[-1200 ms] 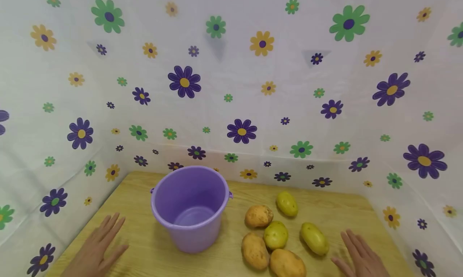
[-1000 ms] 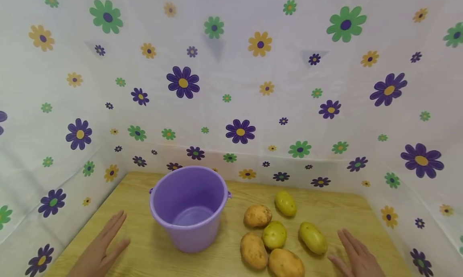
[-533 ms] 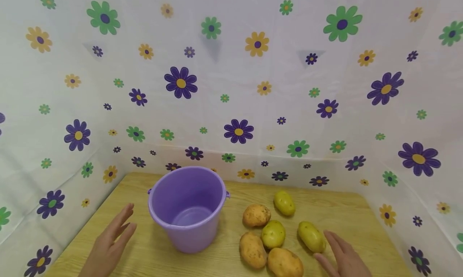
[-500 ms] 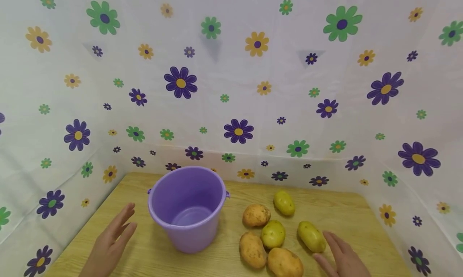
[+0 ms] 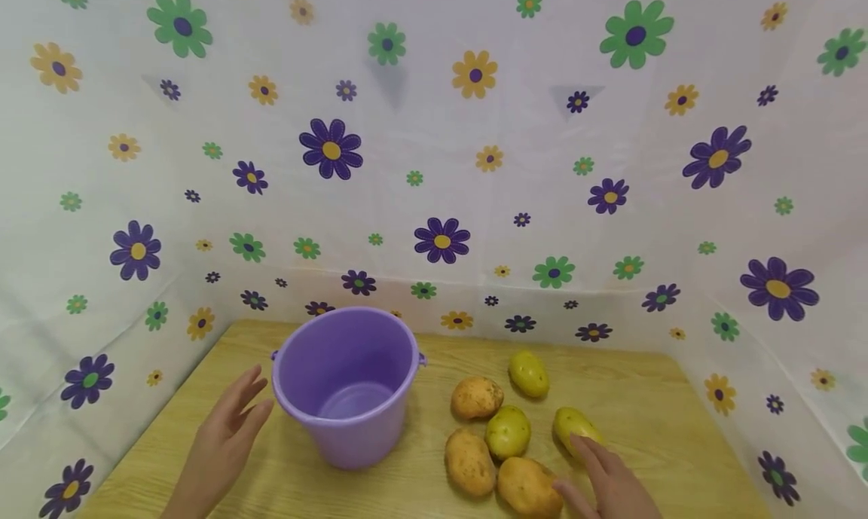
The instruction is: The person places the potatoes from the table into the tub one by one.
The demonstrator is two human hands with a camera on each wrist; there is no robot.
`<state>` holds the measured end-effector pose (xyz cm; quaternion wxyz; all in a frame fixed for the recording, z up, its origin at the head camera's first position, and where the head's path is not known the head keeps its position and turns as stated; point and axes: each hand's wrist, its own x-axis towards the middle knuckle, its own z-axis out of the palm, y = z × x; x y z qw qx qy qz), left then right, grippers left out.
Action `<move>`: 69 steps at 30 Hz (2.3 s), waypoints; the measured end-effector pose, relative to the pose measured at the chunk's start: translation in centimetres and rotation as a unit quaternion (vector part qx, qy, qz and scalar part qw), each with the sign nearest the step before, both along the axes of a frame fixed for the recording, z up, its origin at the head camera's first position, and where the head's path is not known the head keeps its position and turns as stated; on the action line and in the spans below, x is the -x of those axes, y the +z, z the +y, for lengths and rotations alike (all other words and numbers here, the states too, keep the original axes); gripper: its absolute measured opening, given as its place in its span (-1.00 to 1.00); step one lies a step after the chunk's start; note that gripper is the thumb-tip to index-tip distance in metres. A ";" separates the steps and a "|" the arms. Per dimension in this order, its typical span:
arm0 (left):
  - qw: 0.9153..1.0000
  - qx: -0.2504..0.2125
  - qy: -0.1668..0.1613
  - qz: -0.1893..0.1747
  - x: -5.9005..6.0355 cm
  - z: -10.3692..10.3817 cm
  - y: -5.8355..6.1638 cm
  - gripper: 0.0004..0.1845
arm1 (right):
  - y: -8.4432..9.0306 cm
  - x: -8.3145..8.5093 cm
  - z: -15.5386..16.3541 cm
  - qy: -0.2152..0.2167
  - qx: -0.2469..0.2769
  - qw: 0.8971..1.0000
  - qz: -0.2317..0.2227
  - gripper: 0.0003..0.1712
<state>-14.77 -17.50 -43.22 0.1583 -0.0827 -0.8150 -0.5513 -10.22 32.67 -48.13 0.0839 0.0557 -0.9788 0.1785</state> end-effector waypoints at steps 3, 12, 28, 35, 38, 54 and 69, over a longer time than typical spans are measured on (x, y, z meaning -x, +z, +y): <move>0.999 -0.018 -0.008 0.025 0.4 0.5 0.2 -0.40 | -0.2 -0.1 -0.5 0.005 0.002 1.000 0.007 -0.22; 0.999 -0.033 -0.028 0.017 1.2 1.7 0.4 -0.36 | -0.5 -0.2 -1.8 0.013 0.017 1.000 0.012 -0.23; 0.996 -0.003 -0.018 -0.085 1.4 2.1 0.7 -0.20 | -1.1 0.4 -2.9 -0.004 0.048 0.992 -0.113 -0.07; 0.995 -0.010 -0.017 -0.098 1.3 2.1 0.8 -0.18 | -1.5 0.5 -3.3 -0.020 0.055 0.988 -0.145 0.00; 0.995 -0.015 -0.018 -0.094 1.3 2.0 0.8 -0.18 | -1.7 0.5 -3.3 -0.011 0.058 0.989 -0.138 0.00; 0.996 -0.009 -0.015 -0.090 1.2 1.9 0.7 -0.18 | -3.5 0.5 -2.3 0.067 0.073 0.991 -0.085 -0.12; 0.996 -0.011 -0.017 -0.083 1.4 1.8 0.4 -0.17 | -3.8 0.9 -2.5 0.030 0.094 0.988 -0.117 -0.08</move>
